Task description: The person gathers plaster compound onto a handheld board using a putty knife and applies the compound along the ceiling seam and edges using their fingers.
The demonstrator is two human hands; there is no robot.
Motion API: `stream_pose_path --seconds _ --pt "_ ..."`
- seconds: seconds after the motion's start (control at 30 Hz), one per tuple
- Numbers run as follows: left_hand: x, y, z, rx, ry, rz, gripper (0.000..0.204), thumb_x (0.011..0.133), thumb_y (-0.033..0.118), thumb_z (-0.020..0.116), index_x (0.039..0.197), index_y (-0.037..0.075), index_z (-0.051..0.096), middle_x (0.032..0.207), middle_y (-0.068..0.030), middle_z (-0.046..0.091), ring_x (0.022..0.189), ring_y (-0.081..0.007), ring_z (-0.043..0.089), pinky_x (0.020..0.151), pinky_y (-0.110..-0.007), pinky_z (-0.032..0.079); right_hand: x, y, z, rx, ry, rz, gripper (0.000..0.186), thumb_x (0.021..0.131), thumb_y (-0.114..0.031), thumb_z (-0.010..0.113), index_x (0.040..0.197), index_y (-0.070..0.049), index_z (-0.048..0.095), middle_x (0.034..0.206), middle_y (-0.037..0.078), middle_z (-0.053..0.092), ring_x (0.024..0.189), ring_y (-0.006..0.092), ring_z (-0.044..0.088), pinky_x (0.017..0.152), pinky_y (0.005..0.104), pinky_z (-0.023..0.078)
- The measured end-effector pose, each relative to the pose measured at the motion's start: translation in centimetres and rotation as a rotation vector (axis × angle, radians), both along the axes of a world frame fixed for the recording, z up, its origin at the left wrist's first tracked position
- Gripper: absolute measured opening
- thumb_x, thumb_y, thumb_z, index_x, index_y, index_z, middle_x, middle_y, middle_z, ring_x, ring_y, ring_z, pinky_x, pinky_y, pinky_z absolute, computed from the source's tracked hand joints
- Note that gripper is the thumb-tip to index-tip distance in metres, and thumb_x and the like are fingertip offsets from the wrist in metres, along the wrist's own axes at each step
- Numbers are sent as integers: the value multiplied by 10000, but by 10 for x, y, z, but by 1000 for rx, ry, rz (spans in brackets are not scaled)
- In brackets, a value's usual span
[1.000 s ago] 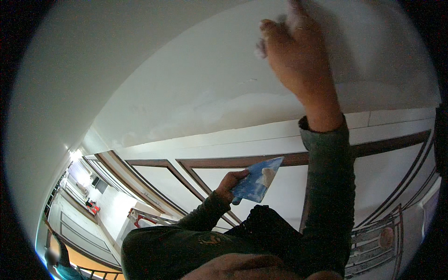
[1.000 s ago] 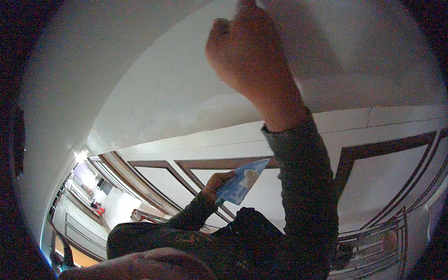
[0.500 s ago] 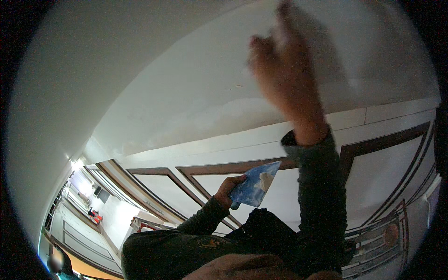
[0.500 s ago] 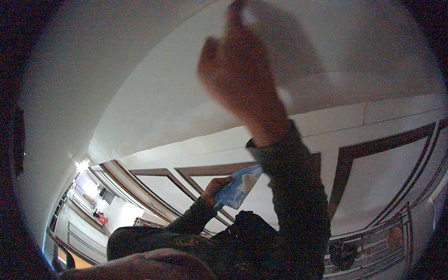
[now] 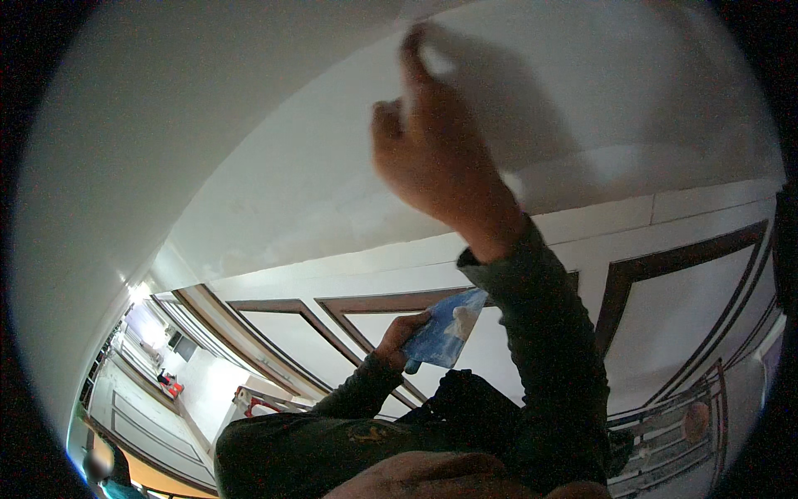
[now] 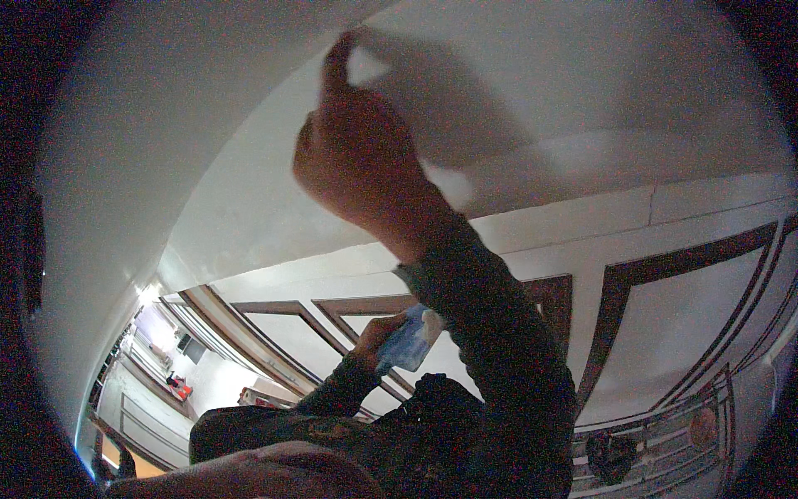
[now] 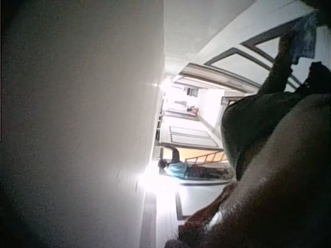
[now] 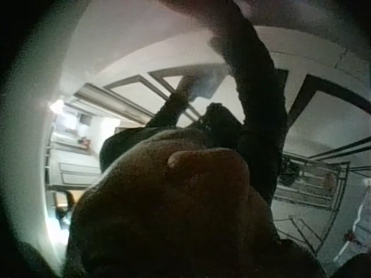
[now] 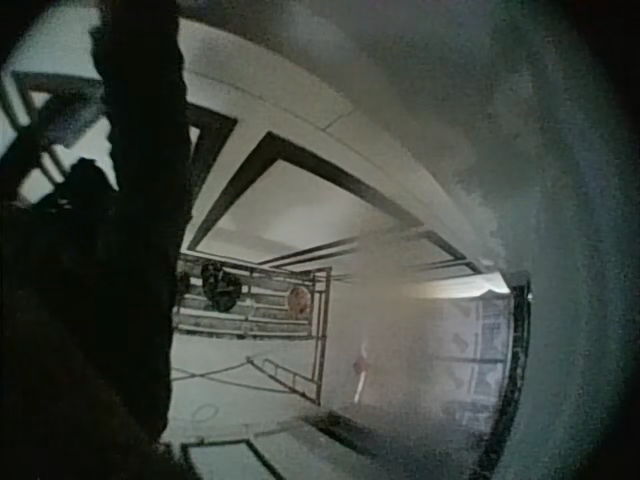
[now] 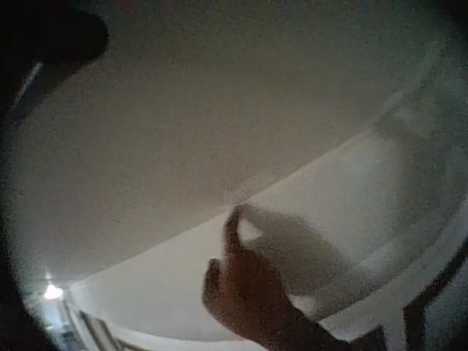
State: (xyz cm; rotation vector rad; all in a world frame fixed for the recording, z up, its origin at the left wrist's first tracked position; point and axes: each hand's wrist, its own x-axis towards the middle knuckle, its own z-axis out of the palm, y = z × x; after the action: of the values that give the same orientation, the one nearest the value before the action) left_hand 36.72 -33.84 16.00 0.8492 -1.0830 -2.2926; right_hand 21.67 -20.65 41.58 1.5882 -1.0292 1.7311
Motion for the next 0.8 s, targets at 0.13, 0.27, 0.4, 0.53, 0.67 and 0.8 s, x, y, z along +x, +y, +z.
stream_pose_path --seconds 0.13,0.27,0.4,0.53,0.67,0.8 --pt "4 -1 -2 -5 -2 -5 304 869 177 498 1047 -67 469 840 -138 600 644 -199 626 597 -306 561 -40 53 19 6 -235 -133 551 776 -41 473 1236 162 249 610 124 510 552 192 519 521 321 443" --pt "1 -1 -7 -85 -88 -36 302 870 192 500 1037 -59 483 842 -133 604 646 -199 626 595 -308 560 -71 13 16 -233 246 -613 544 773 -60 496 1219 155 273 601 138 521 546 236 523 530 356 445" --pt "-3 4 -1 -45 -37 -73 295 871 198 502 1033 -49 493 846 -123 608 648 -199 626 595 -311 558 -1 -4 1 -15 -72 -187 556 772 -86 519 1224 136 282 591 154 531 569 284 542 563 408 449" --pt "0 5 -2 -44 -21 -23 287 876 196 492 1032 -45 496 838 -119 611 645 -196 626 596 -310 557 -11 10 -8 30 -63 -165 563 791 -104 508 1256 108 271 644 198 534 622 309 558 598 428 448" --pt "-2 8 -6 -1 -53 -40 266 882 178 476 1021 -47 497 823 -126 611 625 -193 626 591 -309 558 -105 29 13 -443 -568 -515 452 781 -59 470 1161 145 334 713 198 544 639 274 555 614 376 459" --pt "16 2 -15 22 -36 5 265 881 168 473 1021 -56 492 821 -132 610 617 -191 626 590 -312 560 -91 46 23 -318 193 -1089 488 779 -35 470 1191 185 330 836 266 565 759 352 572 727 382 465"
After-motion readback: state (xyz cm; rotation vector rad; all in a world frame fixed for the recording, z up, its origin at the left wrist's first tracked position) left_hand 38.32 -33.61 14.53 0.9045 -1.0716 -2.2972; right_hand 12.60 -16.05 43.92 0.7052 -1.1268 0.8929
